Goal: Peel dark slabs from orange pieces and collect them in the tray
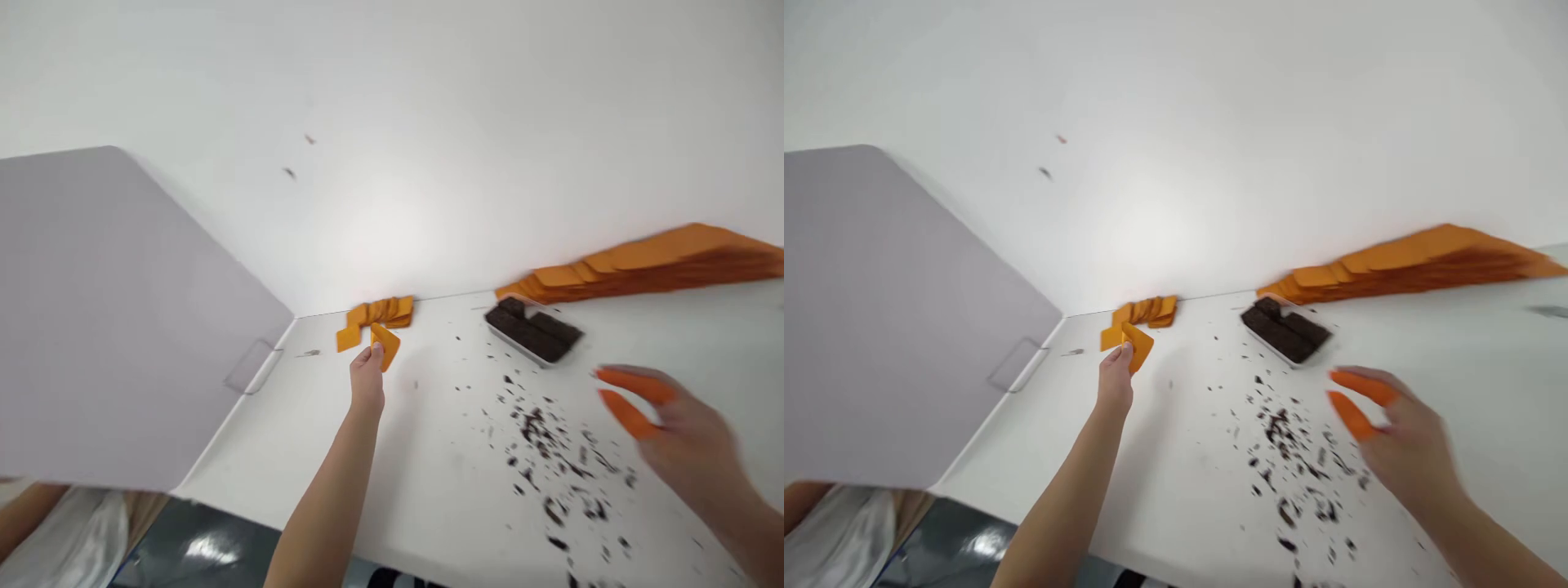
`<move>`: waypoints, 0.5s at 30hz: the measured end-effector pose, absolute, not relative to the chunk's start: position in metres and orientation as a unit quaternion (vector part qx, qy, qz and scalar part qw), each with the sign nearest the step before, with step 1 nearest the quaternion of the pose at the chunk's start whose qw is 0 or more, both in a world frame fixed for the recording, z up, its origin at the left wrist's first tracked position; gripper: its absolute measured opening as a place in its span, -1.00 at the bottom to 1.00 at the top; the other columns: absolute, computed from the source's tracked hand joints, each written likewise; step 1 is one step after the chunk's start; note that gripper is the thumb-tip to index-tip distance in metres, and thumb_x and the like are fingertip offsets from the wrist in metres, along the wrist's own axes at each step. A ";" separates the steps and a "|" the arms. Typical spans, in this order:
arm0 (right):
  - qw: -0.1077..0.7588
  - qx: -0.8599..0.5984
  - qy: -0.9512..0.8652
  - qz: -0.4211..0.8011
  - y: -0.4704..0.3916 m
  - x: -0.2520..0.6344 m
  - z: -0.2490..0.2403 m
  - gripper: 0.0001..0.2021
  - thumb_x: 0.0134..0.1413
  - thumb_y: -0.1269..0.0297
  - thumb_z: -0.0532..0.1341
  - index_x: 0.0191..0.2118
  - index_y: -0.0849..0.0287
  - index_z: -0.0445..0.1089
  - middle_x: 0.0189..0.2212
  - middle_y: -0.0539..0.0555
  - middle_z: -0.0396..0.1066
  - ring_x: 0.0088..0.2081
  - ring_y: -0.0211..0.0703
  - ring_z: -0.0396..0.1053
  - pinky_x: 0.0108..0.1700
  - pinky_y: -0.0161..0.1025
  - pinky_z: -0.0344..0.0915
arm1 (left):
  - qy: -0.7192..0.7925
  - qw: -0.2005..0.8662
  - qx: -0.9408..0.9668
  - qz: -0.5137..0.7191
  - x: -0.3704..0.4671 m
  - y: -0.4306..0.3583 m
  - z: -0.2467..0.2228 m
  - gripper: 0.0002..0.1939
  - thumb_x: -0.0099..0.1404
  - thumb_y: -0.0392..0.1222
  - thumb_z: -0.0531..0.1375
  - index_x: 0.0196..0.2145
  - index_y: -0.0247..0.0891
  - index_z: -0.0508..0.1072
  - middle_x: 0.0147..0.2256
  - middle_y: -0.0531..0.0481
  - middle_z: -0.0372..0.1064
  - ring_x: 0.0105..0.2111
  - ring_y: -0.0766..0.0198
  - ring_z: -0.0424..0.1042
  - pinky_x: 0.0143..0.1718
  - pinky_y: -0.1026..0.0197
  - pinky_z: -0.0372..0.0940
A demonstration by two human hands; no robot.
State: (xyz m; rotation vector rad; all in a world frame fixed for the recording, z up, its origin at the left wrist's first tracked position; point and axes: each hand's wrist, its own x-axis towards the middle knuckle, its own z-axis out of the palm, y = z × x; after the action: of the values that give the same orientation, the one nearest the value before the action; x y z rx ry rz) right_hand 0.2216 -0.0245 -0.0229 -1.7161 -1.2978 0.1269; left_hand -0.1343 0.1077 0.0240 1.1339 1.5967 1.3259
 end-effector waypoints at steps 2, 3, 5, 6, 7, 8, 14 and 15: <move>0.489 -0.664 -0.556 0.109 -0.028 0.210 -0.014 -0.59 0.08 -0.14 0.15 -0.11 0.02 0.45 -0.08 0.11 0.44 -0.07 0.10 0.43 0.03 0.04 0.35 | 0.555 0.492 0.471 0.478 -0.092 0.076 0.026 -0.52 0.20 0.21 0.22 -0.28 -0.33 0.49 -0.30 -0.10 0.43 -0.27 0.17 0.42 -0.21 0.15 0.30; 0.490 -0.642 -0.571 0.146 -0.030 0.204 -0.009 -0.59 0.08 -0.09 0.17 -0.06 0.05 0.42 -0.05 0.13 0.42 -0.05 0.08 0.42 0.03 0.02 0.36 | 0.518 0.554 0.476 0.444 -0.073 0.062 0.027 -0.52 0.15 0.20 0.27 -0.32 -0.34 0.50 -0.33 -0.10 0.43 -0.30 0.18 0.41 -0.23 0.17 0.30; 0.499 -0.602 -0.580 0.229 -0.033 0.194 -0.002 -0.57 0.09 -0.02 0.20 0.03 0.06 0.38 0.01 0.16 0.38 -0.02 0.06 0.40 0.06 0.03 0.35 | 0.442 0.693 0.447 0.352 -0.041 0.040 0.029 -0.55 0.08 0.14 0.35 -0.38 -0.37 0.51 -0.39 -0.08 0.42 -0.34 0.23 0.39 -0.27 0.22 0.27; 0.505 -0.581 -0.580 0.266 -0.034 0.190 0.000 -0.56 0.08 0.00 0.22 0.05 0.06 0.37 0.03 0.15 0.37 0.00 0.05 0.39 0.07 0.04 0.34 | 0.416 0.735 0.437 0.310 -0.028 0.032 0.029 -0.56 0.07 0.13 0.37 -0.39 -0.37 0.51 -0.41 -0.07 0.43 -0.37 0.24 0.38 -0.29 0.24 0.26; 0.509 -0.557 -0.578 0.310 -0.036 0.187 0.002 -0.57 0.08 0.02 0.23 0.05 0.06 0.37 0.02 0.15 0.38 0.00 0.03 0.38 0.08 0.03 0.33 | 0.399 0.762 0.428 0.276 -0.017 0.026 0.028 -0.57 0.06 0.11 0.38 -0.40 -0.37 0.52 -0.42 -0.06 0.43 -0.39 0.26 0.37 -0.32 0.26 0.25; 0.509 -0.538 -0.566 0.361 -0.037 0.184 0.004 -0.58 0.10 0.03 0.22 0.05 0.06 0.38 0.00 0.13 0.41 -0.01 0.00 0.39 0.07 0.01 0.33 | 0.391 0.775 0.426 0.255 -0.007 0.021 0.027 -0.58 0.07 0.11 0.38 -0.40 -0.37 0.52 -0.44 -0.05 0.43 -0.42 0.28 0.36 -0.34 0.27 0.24; 0.498 -0.560 -0.461 0.475 -0.046 0.176 0.006 -0.77 -0.04 0.13 0.33 -0.26 0.11 0.48 -0.33 0.05 0.48 -0.29 -0.12 0.41 -0.26 -0.18 0.37 | 0.414 0.769 0.409 0.266 0.017 0.008 0.018 -0.56 0.16 0.16 0.30 -0.30 -0.34 0.54 -0.35 -0.06 0.48 -0.35 0.23 0.40 -0.33 0.25 0.26; 0.498 -0.564 -0.457 0.474 -0.047 0.175 0.005 -0.79 -0.04 0.14 0.32 -0.27 0.12 0.47 -0.35 0.04 0.47 -0.33 -0.14 0.40 -0.31 -0.20 0.35 | 0.423 0.767 0.396 0.276 0.017 0.006 0.016 -0.55 0.20 0.18 0.26 -0.26 -0.32 0.54 -0.29 -0.08 0.49 -0.30 0.19 0.42 -0.29 0.23 0.29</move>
State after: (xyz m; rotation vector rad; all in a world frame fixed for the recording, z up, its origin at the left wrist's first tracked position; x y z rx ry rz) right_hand 0.1747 -0.0469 0.0050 -1.3649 -1.1059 1.1477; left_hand 0.0174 0.0064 0.0160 0.8604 0.9190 0.5992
